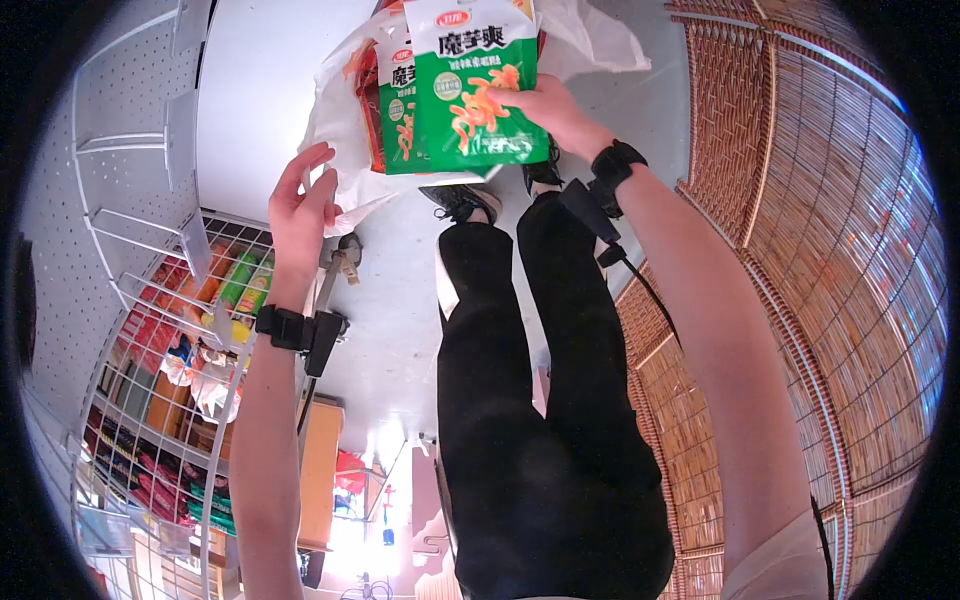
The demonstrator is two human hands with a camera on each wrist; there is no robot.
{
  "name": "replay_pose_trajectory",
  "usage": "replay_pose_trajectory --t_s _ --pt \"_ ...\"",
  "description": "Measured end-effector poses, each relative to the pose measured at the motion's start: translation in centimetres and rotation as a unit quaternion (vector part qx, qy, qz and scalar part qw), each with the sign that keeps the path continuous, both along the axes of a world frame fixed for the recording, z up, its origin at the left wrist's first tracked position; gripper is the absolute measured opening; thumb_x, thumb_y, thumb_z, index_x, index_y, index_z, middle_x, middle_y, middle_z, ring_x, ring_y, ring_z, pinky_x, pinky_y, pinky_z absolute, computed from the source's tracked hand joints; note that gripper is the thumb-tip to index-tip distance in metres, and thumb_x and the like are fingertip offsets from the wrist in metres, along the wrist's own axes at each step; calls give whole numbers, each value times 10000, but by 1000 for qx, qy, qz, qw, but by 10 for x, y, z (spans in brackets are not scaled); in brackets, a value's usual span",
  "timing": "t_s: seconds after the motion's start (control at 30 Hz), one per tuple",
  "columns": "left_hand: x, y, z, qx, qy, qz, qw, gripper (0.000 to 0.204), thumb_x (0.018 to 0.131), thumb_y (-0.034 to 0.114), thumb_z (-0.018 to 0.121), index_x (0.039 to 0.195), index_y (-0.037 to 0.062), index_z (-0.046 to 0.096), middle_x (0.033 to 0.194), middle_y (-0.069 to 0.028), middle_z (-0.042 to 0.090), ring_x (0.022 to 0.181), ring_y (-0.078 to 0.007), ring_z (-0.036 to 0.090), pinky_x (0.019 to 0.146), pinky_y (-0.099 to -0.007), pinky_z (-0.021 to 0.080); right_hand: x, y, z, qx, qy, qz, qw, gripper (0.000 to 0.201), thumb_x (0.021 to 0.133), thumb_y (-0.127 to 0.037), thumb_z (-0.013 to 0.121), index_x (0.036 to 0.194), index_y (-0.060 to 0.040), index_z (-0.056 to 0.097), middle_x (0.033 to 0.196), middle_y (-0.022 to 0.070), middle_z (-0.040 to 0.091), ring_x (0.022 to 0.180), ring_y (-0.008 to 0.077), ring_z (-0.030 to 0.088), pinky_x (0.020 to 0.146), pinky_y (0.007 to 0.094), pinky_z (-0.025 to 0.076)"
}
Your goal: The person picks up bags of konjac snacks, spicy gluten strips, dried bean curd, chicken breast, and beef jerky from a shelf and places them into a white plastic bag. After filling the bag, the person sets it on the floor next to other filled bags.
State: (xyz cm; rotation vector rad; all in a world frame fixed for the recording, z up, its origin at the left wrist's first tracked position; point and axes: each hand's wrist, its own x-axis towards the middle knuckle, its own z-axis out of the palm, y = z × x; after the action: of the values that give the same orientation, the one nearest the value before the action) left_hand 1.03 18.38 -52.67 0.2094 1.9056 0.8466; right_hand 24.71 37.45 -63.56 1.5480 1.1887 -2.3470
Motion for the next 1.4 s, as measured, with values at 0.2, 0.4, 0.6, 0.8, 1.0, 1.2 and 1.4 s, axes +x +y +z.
replay_pose_trajectory --t_s 0.2,0.4,0.6,0.8,1.0,1.2,1.4 --pt "11 20 2 44 -6 51 998 378 858 49 575 1236 46 559 1046 -53 628 522 -66 465 534 -226 448 9 8 -2 68 -48 109 991 387 889 -243 636 1179 8 582 1118 75 647 972 150 613 854 320 486" --pt "13 25 1 42 -30 57 997 436 850 72 583 1284 72 536 724 -26 562 542 -94 514 554 -254 469 -13 -10 -1 96 -1 79 992 387 911 -212 610 1235 -13 536 1158 56 625 1008 133 591 876 306 474" --pt "7 17 -10 55 -1 54 997 445 850 72 577 1293 74 536 823 -40 604 601 -95 539 604 -248 465 -27 -15 2 -23 59 153 986 412 917 -283 600 1237 -31 537 1143 50 624 1002 135 586 869 298 469" --pt "19 16 -11 85 8 24 996 439 857 49 576 1294 52 531 1030 -68 607 601 -74 514 600 -231 457 -53 -33 -10 231 89 239 939 382 928 -263 527 1236 -43 478 1040 181 638 946 309 624 796 384 477" --pt "18 15 -4 70 0 24 997 447 853 46 584 1297 46 527 1069 -78 603 590 -72 499 562 -233 448 -67 -30 -46 323 -97 253 907 411 974 -278 442 1328 -75 399 1147 242 592 1067 437 545 892 474 438" --pt "6 12 -8 67 14 30 997 453 844 54 588 1293 47 529 920 -61 610 574 -78 481 552 -235 431 -38 -1 -49 354 -117 270 888 427 973 -281 438 1326 -42 409 1127 223 616 1061 388 579 905 458 442" --pt "6 14 -7 54 -7 54 997 445 853 69 579 1295 55 528 707 -13 554 566 -80 470 549 -234 404 -16 6 -19 135 -42 316 938 418 885 -330 468 1054 36 580 969 168 652 923 256 620 785 372 451"
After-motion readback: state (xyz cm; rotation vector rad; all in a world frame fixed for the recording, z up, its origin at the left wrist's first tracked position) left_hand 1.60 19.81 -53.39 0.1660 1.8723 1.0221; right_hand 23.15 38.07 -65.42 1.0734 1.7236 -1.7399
